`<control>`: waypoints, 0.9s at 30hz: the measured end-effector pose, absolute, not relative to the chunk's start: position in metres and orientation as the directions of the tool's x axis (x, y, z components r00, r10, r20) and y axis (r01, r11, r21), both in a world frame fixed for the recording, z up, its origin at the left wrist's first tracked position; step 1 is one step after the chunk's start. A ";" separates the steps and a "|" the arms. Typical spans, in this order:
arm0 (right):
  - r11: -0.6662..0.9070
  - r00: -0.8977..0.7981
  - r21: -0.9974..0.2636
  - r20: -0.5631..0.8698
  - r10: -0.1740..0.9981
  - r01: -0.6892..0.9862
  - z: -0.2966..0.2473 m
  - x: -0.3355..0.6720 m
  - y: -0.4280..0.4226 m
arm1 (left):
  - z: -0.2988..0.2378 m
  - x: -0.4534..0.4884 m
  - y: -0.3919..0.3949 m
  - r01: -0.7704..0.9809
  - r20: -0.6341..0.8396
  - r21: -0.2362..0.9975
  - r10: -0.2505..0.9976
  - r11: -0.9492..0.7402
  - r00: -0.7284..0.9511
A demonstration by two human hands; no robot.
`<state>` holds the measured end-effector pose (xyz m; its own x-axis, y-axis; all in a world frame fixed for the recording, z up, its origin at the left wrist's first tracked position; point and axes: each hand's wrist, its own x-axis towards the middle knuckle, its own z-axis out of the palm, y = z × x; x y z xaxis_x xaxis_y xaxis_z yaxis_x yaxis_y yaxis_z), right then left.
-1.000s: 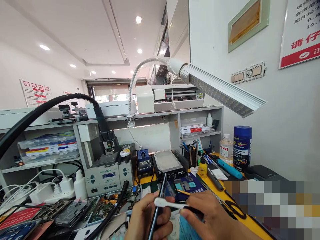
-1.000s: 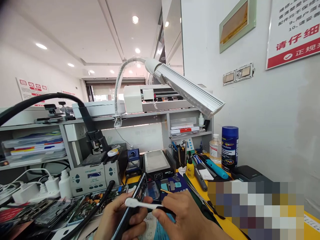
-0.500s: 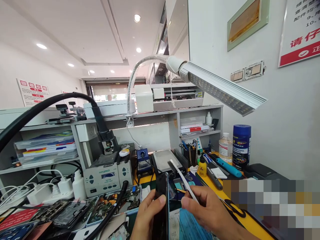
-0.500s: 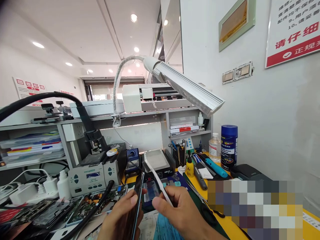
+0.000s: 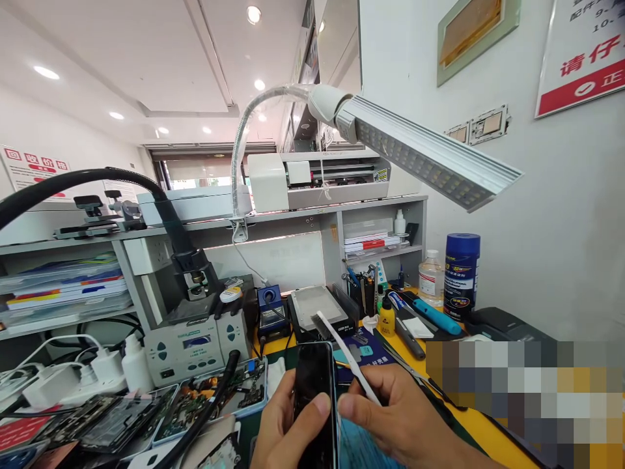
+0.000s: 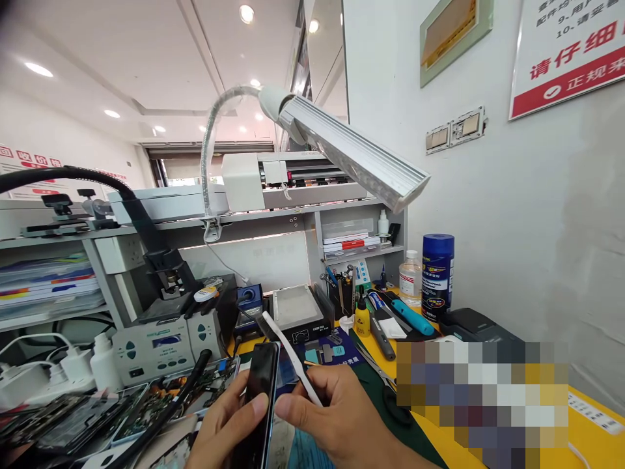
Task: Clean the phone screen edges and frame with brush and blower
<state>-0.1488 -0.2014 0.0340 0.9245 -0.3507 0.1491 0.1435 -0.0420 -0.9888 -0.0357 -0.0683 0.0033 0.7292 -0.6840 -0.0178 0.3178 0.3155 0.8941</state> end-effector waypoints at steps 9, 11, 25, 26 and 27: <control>-0.232 0.886 -0.955 0.265 -0.379 0.186 0.040 -0.150 -0.199 | 0.007 -0.035 -0.065 0.294 -0.011 0.905 -0.674 0.307 0.738; -0.241 0.889 -0.954 0.261 -0.376 0.178 0.040 -0.150 -0.200 | 0.011 -0.035 -0.062 0.258 0.009 0.922 -0.683 0.289 0.731; -0.210 0.897 -0.960 0.252 -0.364 0.185 0.039 -0.150 -0.202 | 0.016 -0.033 -0.061 0.223 0.003 0.944 -0.680 0.244 0.733; -0.204 0.899 -0.961 0.253 -0.359 0.189 0.039 -0.150 -0.202 | 0.014 -0.033 -0.061 0.233 -0.004 0.939 -0.667 0.255 0.745; -0.198 0.899 -0.961 0.253 -0.358 0.192 0.039 -0.150 -0.203 | 0.014 -0.032 -0.060 0.236 -0.007 0.936 -0.656 0.261 0.755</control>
<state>-0.1496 -0.2026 0.0392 0.8988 -0.3577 0.2533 0.1920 -0.1983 -0.9612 -0.0322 -0.0599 0.0135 0.7547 -0.6560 -0.0071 0.2358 0.2612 0.9360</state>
